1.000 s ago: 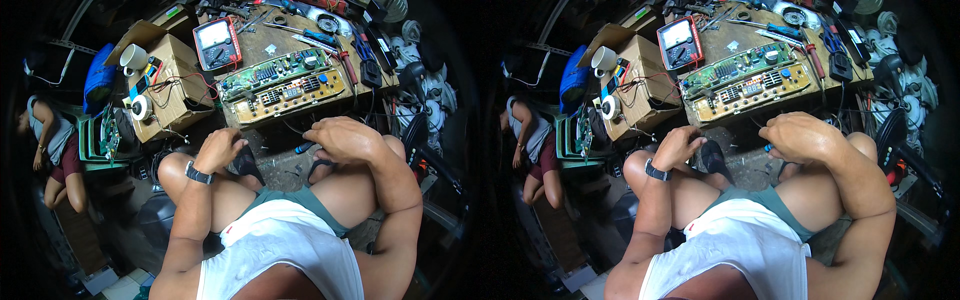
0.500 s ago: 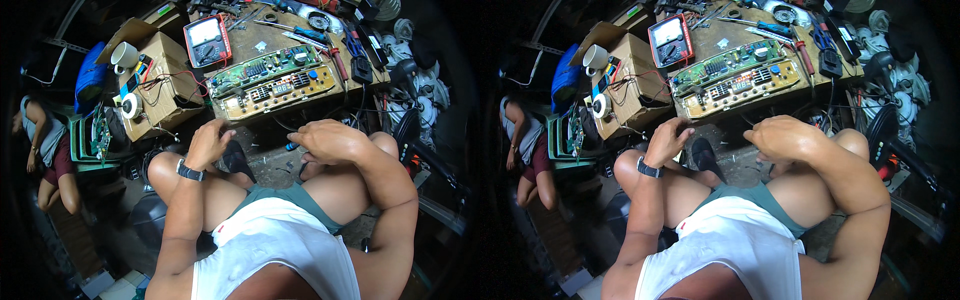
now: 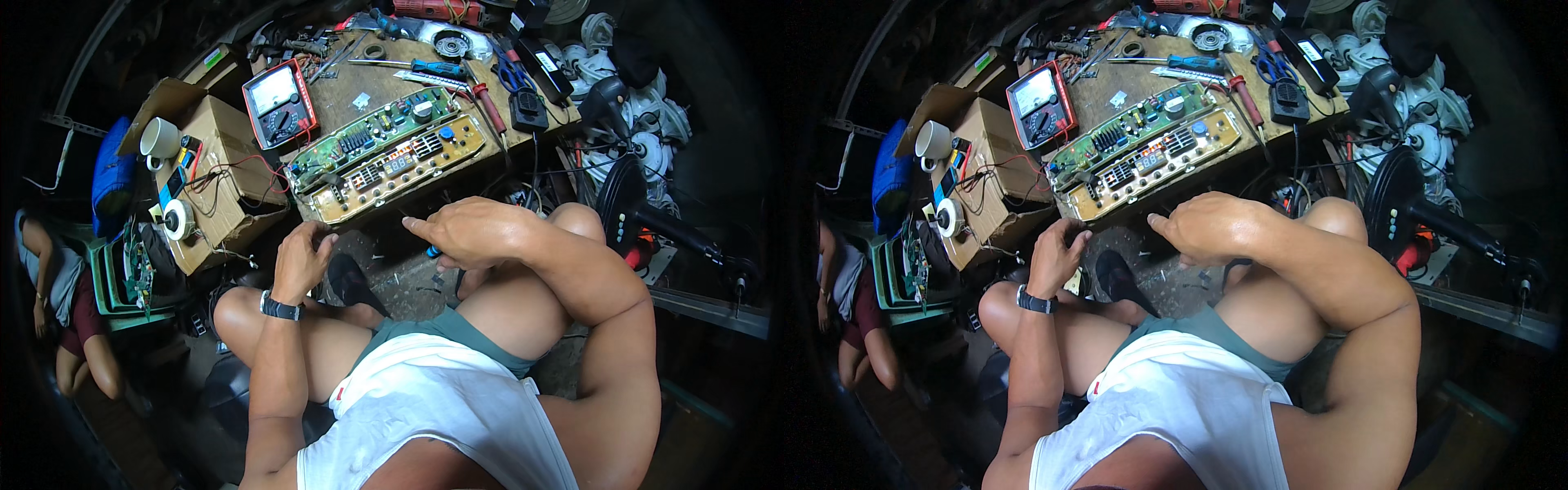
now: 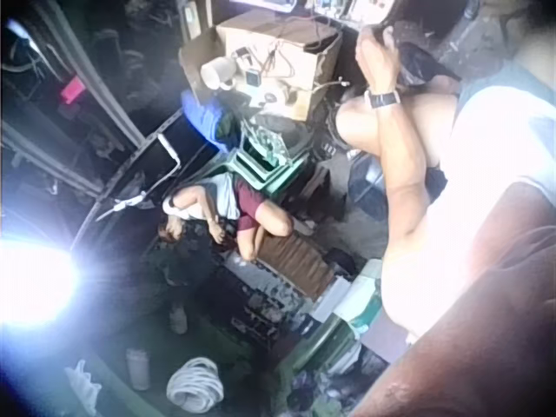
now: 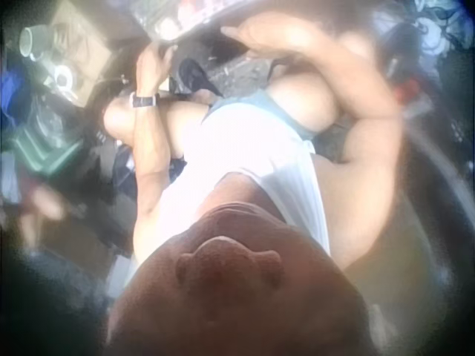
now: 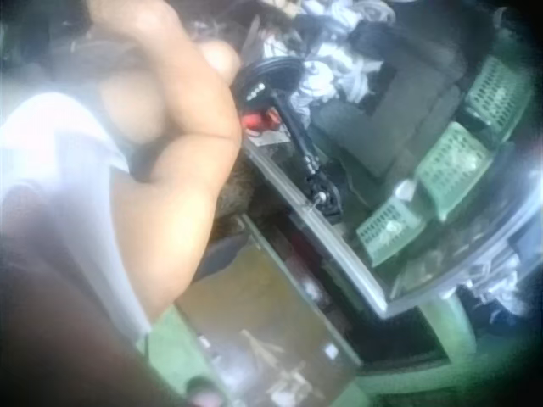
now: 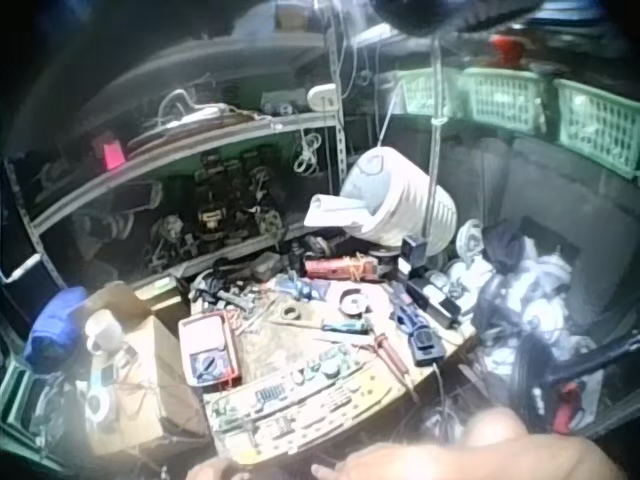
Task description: The person uses a multimeter to test components on a circuit board, touching probes to various points and observing the digital display.
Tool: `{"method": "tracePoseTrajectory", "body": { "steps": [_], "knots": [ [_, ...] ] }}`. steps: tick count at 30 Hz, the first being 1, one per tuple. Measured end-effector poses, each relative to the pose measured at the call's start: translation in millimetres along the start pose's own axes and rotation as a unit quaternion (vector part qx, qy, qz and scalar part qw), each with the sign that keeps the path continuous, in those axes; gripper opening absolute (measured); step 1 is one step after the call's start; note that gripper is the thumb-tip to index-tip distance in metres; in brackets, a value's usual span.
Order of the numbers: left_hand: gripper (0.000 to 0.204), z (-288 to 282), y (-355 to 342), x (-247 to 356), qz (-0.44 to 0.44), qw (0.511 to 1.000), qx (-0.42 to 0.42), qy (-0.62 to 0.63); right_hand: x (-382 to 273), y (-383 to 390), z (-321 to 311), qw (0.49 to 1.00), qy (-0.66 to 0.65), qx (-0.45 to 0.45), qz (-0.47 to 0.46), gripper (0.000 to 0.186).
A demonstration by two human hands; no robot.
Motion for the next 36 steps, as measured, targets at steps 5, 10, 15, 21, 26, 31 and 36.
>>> {"method": "tracePoseTrajectory", "body": {
  "steps": [5,10,15,21,26,31,36],
  "knots": [
    [0.027,-0.6,-1.8,-0.5,0.005,1.000,0.004,-0.012,2.7,-0.5,-7.1,1.000,0.008,-0.001,0.022,0.067],
    [0.027,-1.8,-1.6,2.8,0.004,1.000,-0.004,0.003,19.2,13.2,-24.1,0.999,-0.004,0.039,0.037,0.053],
    [0.028,-3.1,2.9,9.3,0.033,0.999,-0.004,-0.007,58.2,80.0,-76.1,0.966,-0.079,0.195,0.148,0.062],
    [0.027,-0.8,-0.6,23.1,0.074,0.997,-0.032,0.014,87.8,112.4,-73.7,0.935,-0.175,0.239,0.194,0.067],
    [0.028,3.1,-6.2,36.7,0.127,0.989,-0.071,0.021,84.0,82.7,-55.1,0.962,-0.154,0.172,0.145,0.076],
    [0.031,10.7,-7.7,47.6,0.175,0.976,-0.131,0.004,67.7,38.2,-32.9,0.977,-0.056,0.027,0.204,0.094],
    [0.041,15.7,-3.9,48.9,0.178,0.960,-0.208,-0.058,95.1,28.3,-27.3,0.948,-0.029,-0.018,0.316,0.108]
  ]
}}
Point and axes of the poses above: each hand's wrist, its own y-axis away from the middle knuckle, its own z-axis out of the palm, x = y × z, the point moved 3 cm from there along -y, towards the middle knuckle, and after that the axes turned 7 degrees about -x, right-handed, at the moved point
